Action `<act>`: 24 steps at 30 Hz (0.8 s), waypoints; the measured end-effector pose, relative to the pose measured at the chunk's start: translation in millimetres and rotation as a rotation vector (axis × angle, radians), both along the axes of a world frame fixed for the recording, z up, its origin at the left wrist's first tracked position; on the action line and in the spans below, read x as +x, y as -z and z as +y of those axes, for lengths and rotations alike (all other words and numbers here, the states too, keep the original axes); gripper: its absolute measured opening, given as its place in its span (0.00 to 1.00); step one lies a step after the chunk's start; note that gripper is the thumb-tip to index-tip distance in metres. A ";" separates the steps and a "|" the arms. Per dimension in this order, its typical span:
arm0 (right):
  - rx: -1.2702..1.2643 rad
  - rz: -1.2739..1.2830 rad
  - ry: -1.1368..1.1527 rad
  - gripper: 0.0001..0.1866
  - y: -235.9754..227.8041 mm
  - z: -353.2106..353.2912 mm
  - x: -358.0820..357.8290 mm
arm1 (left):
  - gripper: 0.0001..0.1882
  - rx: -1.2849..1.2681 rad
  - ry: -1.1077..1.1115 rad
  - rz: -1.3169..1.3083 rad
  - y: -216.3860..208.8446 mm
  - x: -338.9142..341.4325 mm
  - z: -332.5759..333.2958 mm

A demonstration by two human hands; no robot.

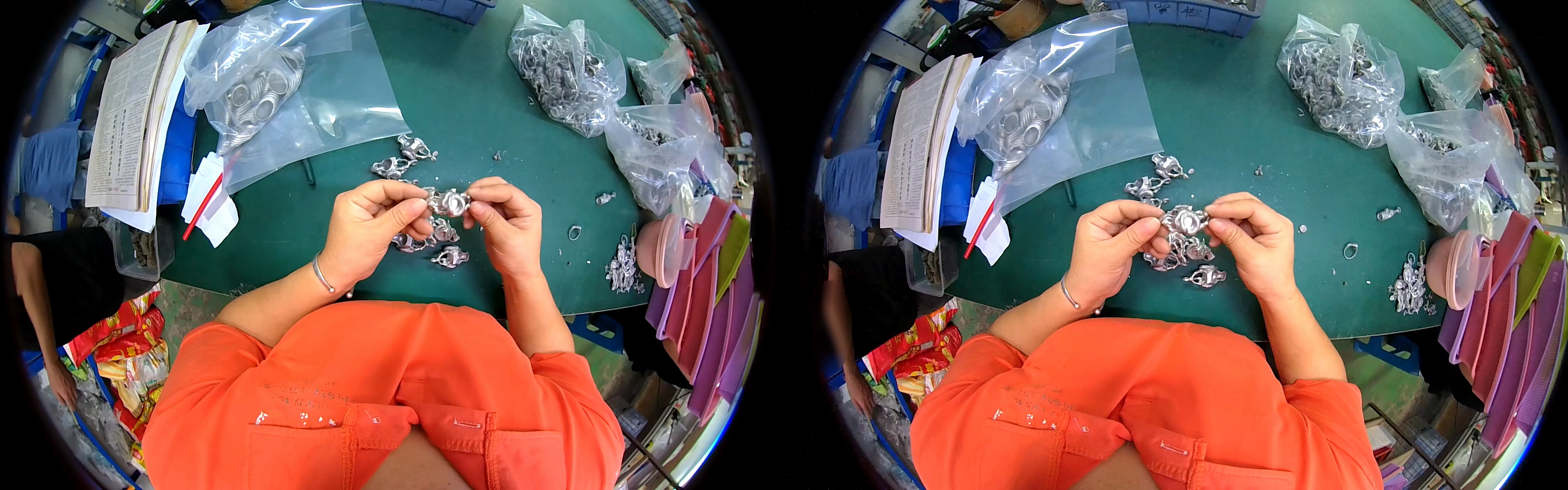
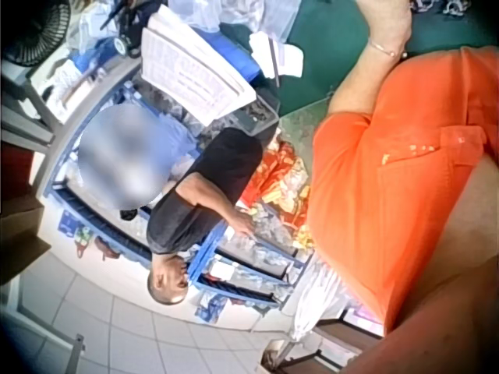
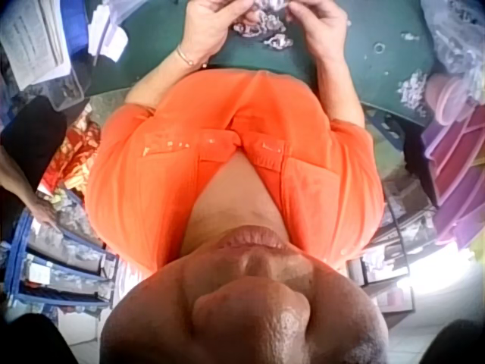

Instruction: The person assembles small silver metal hardware by hand, linking components together and placing finished units into a plastic bag. They also wipe the green worktable with a cloth and transfer loose parts into a clear container. Later, they pour a new batch of small metal pieces onto the table and continue assembling them one by one.

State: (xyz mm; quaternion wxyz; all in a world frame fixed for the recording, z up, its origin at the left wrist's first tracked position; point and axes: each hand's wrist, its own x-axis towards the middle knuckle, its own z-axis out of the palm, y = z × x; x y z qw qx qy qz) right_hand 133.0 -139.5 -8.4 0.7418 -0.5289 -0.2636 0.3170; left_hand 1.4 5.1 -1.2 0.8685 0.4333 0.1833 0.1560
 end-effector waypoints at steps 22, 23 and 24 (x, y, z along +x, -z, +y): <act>0.043 0.072 0.089 0.14 -5.6 1.1 -4.4 | 0.09 0.138 -0.046 -0.038 4.1 1.6 -2.0; 0.045 0.078 0.088 0.14 -5.9 1.0 -4.5 | 0.09 0.109 -0.045 -0.025 4.3 1.7 -1.7; 0.048 0.085 0.086 0.13 -6.0 1.1 -4.7 | 0.09 0.080 -0.044 -0.011 4.4 1.6 -1.2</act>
